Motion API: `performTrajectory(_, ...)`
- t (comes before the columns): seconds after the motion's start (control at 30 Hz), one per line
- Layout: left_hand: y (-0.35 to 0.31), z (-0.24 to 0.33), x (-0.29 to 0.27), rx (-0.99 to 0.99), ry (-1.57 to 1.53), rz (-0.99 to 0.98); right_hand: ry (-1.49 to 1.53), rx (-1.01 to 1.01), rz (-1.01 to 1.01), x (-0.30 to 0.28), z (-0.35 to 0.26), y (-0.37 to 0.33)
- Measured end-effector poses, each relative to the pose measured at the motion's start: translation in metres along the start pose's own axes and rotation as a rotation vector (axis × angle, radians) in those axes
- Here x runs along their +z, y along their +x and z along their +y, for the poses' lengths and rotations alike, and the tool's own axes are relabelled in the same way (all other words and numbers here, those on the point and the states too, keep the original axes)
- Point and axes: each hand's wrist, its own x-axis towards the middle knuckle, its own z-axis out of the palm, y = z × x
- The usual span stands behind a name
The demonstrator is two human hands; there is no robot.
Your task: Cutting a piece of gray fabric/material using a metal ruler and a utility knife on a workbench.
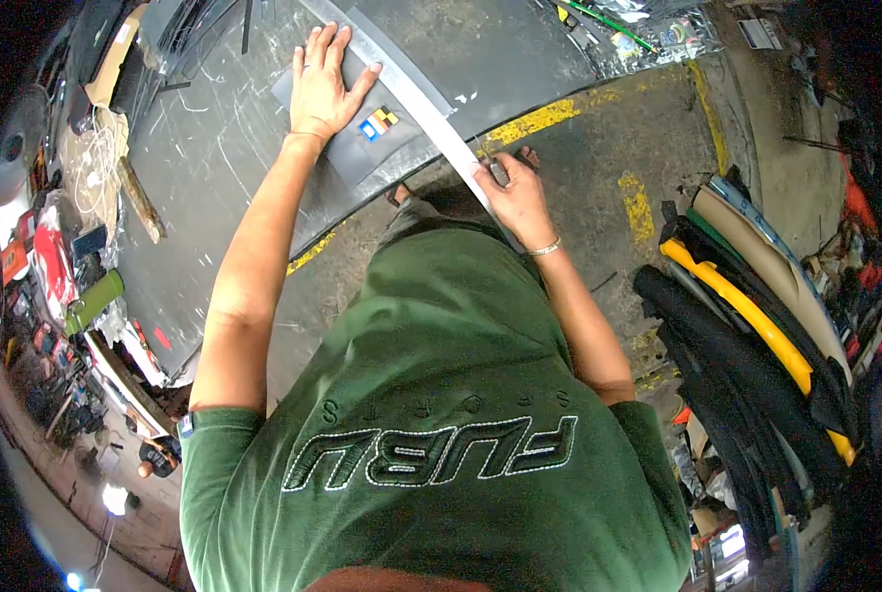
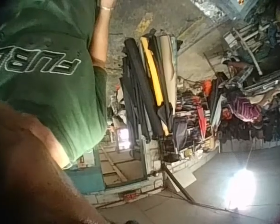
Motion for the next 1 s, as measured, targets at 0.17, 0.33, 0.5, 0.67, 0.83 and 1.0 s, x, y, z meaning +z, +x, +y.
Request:
performTrajectory(0.17,-0.007,-0.002,0.006,0.009,0.089,-0.056,-0.086,-0.162,0.024,0.0,-0.005,0.013)
performTrajectory(0.33,-0.007,0.005,0.005,-0.013,0.037,0.005,-0.069,-0.076,0.014,0.004,-0.029,0.019)
performTrajectory(0.5,-0.006,0.005,0.003,-0.028,0.041,0.013,0.05,-0.126,0.067,0.008,-0.026,0.021)
performTrajectory(0.67,-0.007,0.007,-0.004,-0.048,0.012,0.024,0.072,-0.177,0.11,0.013,-0.021,0.021)
performTrajectory(0.83,0.002,0.035,-0.034,-0.146,0.04,-0.182,0.084,-0.154,0.137,0.016,-0.018,0.026)
performTrajectory(1.0,-0.001,0.025,-0.021,-0.121,-0.039,-0.095,0.114,-0.092,0.136,0.016,-0.026,0.026)
